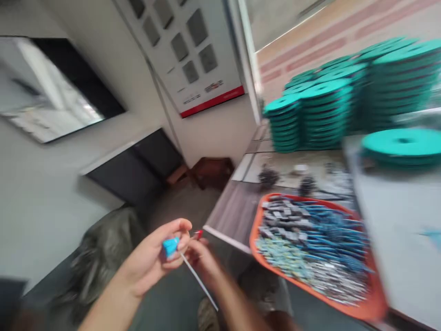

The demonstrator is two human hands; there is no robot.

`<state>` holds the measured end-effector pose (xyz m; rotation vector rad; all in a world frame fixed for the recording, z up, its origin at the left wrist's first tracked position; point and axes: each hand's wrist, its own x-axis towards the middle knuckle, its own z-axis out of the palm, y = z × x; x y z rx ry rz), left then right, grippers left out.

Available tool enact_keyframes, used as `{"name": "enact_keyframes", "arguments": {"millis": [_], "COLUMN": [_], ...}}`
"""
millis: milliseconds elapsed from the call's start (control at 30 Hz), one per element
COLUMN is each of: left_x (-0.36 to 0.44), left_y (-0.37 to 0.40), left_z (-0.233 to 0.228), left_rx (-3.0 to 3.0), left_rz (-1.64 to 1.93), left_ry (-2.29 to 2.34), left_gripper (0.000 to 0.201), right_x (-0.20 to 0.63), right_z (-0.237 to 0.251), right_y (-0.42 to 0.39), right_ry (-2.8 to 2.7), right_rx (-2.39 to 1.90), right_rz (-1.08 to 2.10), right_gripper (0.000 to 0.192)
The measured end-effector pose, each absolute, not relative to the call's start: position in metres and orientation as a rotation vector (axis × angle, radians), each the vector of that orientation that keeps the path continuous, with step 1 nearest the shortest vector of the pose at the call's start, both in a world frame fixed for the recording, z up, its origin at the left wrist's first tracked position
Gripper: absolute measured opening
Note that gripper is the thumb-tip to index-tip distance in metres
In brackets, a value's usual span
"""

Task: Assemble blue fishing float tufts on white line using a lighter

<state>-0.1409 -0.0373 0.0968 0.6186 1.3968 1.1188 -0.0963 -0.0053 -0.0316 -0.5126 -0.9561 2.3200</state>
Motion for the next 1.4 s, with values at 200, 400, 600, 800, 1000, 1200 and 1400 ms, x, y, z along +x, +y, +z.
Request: {"name": "enact_keyframes", "arguments": {"millis": [200, 400, 600, 800, 1000, 1200, 1400], "left_x": [-0.229, -0.249, -0.276, -0.289, -0.289, -0.294, -0.297], "left_y": [-0.110, -0.120, -0.141, -0.150, -0.152, -0.152, -0.154], "left_z": [0.002, -0.041, -0.049, -0.051, -0.055, -0.055, -0.064], "left_rx": [0.241, 0.208, 0.167, 0.401, 0.468, 0.513, 0.471], "left_rz": [1.444, 1.598, 1.660, 1.621, 1.638, 1.615, 1.591], "left_ry": [1.436, 1.432, 1.272, 1.379, 1.535, 1.644, 1.700], "left_gripper": [0.022, 0.024, 0.031, 0.042, 0.027, 0.017, 0.021], "right_x": [-0.121, -0.153, -0.171, -0.180, -0.189, -0.189, -0.193], "right_z": [-0.062, -0.072, -0.086, -0.094, -0.102, -0.101, -0.100], "right_y": [-0.036, -0.047, -0.053, -0.056, -0.065, -0.070, -0.064], "right_ry": [-1.210, -1.579, -1.237, -0.440, -0.400, -0.605, -0.817], "right_rx": [-0.382, -0.594, -0.658, -0.650, -0.588, -0.607, -0.751], "right_rz": [2.472, 2.334, 2.671, 3.019, 3.128, 3.047, 2.653], "right_gripper": [0.032, 0.027, 0.023, 0.024, 0.023, 0.020, 0.019]}}
